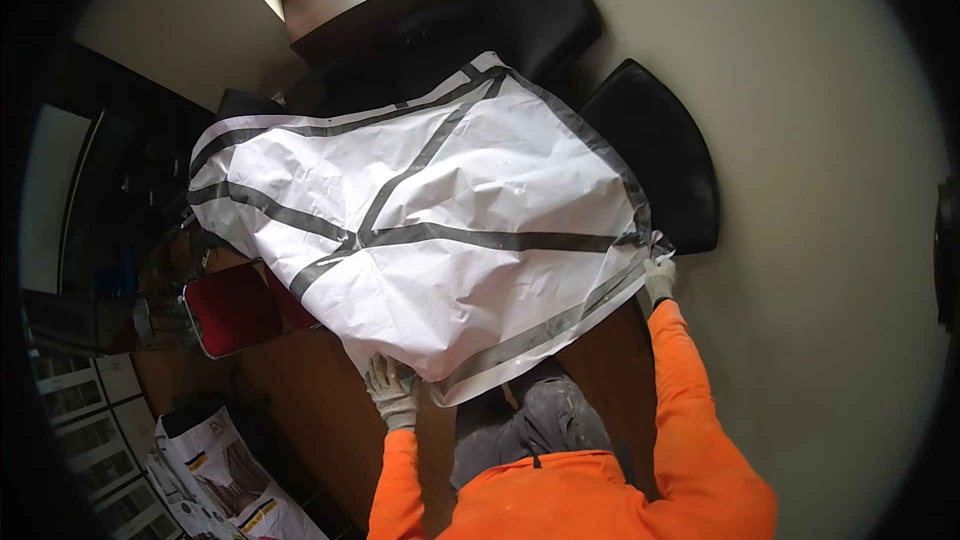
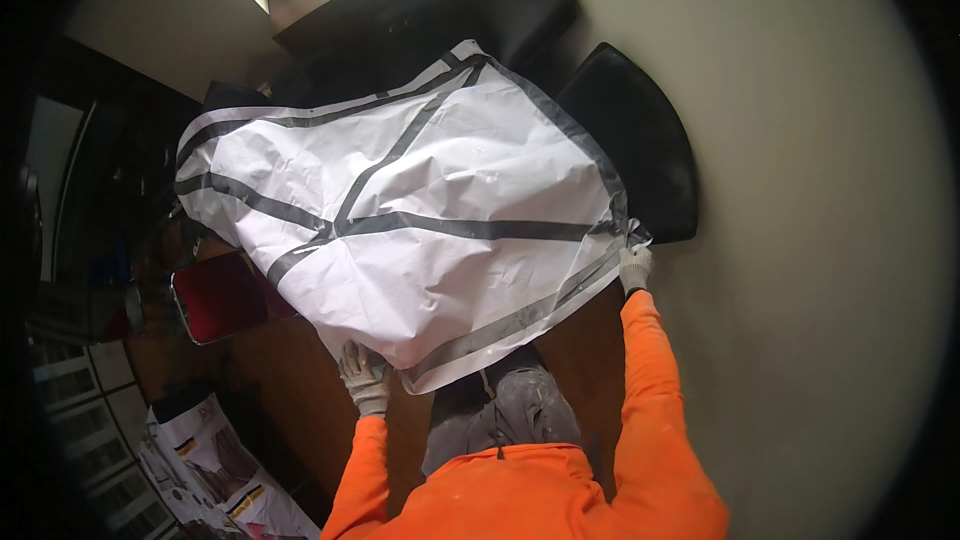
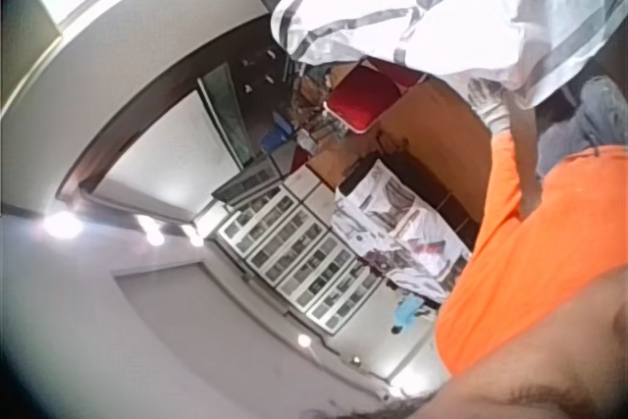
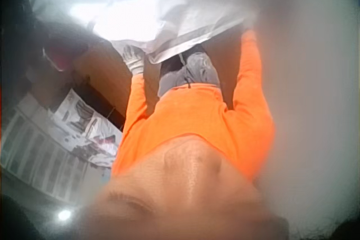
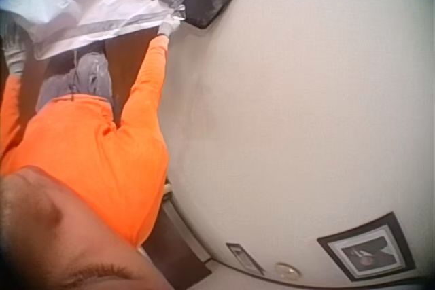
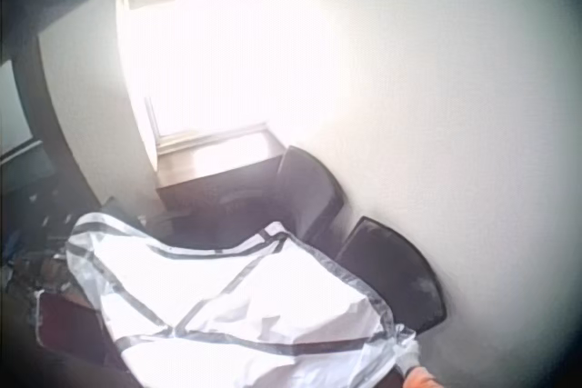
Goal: The person moves several chairs around a room, including black office chairs and red guest chairs, to clear space and organize the layout. They also handle a large white protective bag, lifting and placing it onto a chair.
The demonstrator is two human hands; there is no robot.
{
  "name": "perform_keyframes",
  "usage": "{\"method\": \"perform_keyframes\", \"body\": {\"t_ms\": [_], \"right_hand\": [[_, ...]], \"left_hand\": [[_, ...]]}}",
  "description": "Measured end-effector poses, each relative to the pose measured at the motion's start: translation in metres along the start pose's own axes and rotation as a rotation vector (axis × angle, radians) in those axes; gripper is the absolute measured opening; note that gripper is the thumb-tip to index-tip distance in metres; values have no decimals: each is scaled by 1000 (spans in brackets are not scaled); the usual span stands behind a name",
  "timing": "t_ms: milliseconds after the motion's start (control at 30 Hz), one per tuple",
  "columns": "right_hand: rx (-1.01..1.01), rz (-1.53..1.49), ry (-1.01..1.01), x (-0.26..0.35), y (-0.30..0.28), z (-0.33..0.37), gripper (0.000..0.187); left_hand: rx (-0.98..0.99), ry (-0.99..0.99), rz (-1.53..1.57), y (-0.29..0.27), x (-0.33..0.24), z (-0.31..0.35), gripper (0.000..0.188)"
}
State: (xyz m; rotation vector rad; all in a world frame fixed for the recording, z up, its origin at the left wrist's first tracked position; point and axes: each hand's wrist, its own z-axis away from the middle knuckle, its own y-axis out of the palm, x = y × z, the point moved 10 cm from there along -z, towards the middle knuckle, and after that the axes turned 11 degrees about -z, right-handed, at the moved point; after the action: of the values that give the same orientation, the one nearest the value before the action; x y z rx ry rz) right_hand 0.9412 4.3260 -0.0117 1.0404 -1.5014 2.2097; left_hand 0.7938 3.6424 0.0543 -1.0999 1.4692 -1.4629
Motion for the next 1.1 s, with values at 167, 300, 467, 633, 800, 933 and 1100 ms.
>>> {"method": "perform_keyframes", "body": {"t_ms": [167, 300, 467, 633, 800, 933, 1100], "right_hand": [[343, 825, 25, 95, -13, 7, 43], [-177, 587, -901, 289, -78, 27, 56], [-84, 781, -814, 195, -110, -1, 76], [-18, 660, -244, 135, -110, 28, 75], [-260, 669, -478, 219, -114, -5, 78], [-255, 826, -619, 210, -103, -32, 80], [782, 1376, -596, 97, -43, 78, 80]], "left_hand": [[71, 6, 26, -24, 11, 4, 85], [140, -9, 32, -30, 14, 5, 84], [185, -53, 37, -21, 14, 13, 82], [183, -182, 96, -38, 9, 12, 80], [209, -330, 200, -48, 17, 30, 76], [183, -448, 288, -47, 30, 70, 71], [324, -748, 282, -52, 46, 166, 66]]}}
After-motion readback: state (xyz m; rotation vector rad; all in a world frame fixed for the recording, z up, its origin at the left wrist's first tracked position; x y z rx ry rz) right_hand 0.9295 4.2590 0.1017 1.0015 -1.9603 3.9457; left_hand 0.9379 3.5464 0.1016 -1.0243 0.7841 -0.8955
